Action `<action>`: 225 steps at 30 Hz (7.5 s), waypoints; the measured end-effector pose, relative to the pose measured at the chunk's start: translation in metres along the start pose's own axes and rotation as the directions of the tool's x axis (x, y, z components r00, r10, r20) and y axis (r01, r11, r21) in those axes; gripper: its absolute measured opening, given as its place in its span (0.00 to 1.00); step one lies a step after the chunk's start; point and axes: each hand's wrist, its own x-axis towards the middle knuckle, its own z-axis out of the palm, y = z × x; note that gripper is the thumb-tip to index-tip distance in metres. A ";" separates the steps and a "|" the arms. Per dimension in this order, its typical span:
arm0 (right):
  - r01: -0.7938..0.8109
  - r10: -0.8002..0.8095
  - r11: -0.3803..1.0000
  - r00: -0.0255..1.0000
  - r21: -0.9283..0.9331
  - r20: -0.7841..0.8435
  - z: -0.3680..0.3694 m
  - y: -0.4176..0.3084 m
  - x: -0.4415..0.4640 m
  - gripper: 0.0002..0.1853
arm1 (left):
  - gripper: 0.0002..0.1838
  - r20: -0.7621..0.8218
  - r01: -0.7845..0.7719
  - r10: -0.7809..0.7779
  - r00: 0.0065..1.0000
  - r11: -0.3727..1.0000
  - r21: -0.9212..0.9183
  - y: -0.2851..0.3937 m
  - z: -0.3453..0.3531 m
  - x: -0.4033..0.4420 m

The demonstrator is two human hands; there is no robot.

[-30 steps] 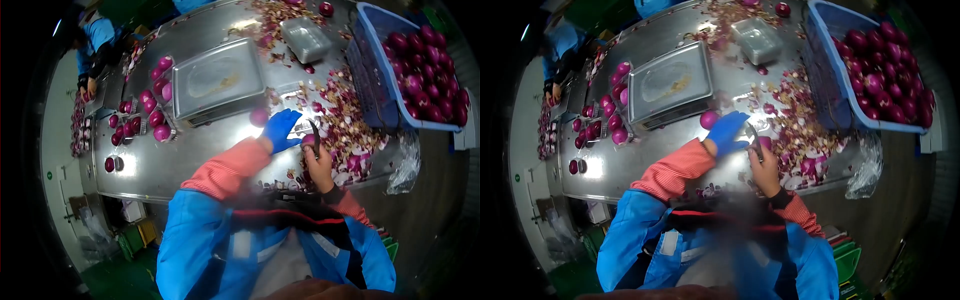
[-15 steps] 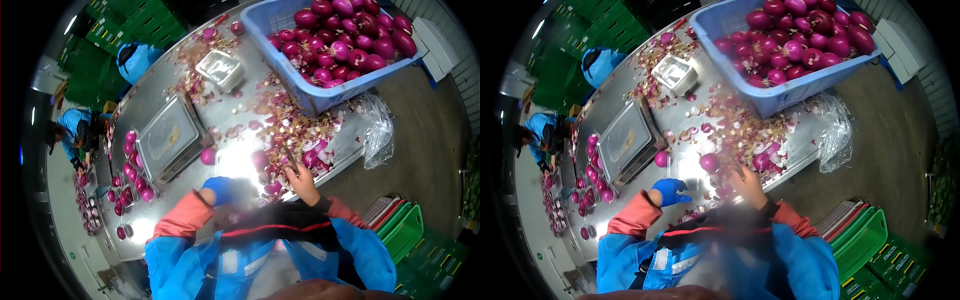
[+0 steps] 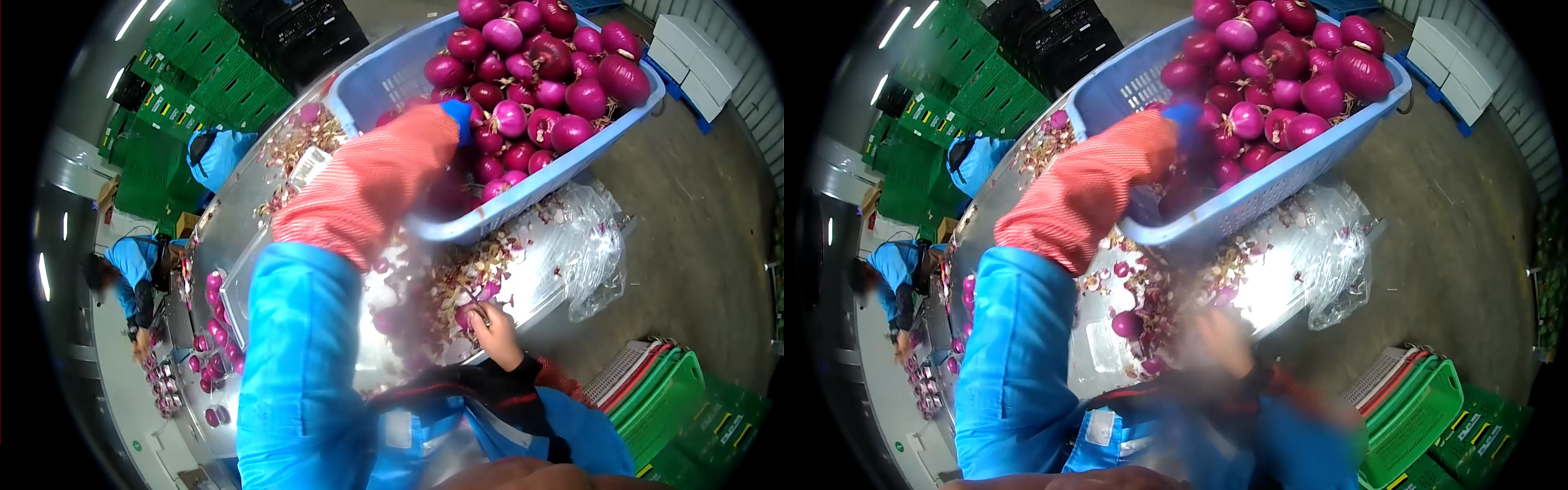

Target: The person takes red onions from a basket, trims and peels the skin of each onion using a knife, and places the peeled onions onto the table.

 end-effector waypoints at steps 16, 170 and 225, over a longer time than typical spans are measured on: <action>-0.007 0.057 0.983 0.961 0.183 -0.272 -0.068 -0.021 0.014 0.09 | 0.34 -0.130 -0.132 0.051 0.990 0.637 -0.759 0.023 -0.032 -0.060; 0.535 -0.269 0.730 0.798 -0.426 0.540 0.160 -0.117 0.056 0.32 | 0.37 -0.083 0.539 -0.969 0.233 0.200 -0.818 -0.152 0.333 -0.427; 0.447 -0.029 0.869 0.477 -0.213 0.879 0.303 -0.068 -0.008 0.16 | 0.56 -0.318 0.825 -0.928 0.193 0.329 -0.459 -0.104 0.422 -0.650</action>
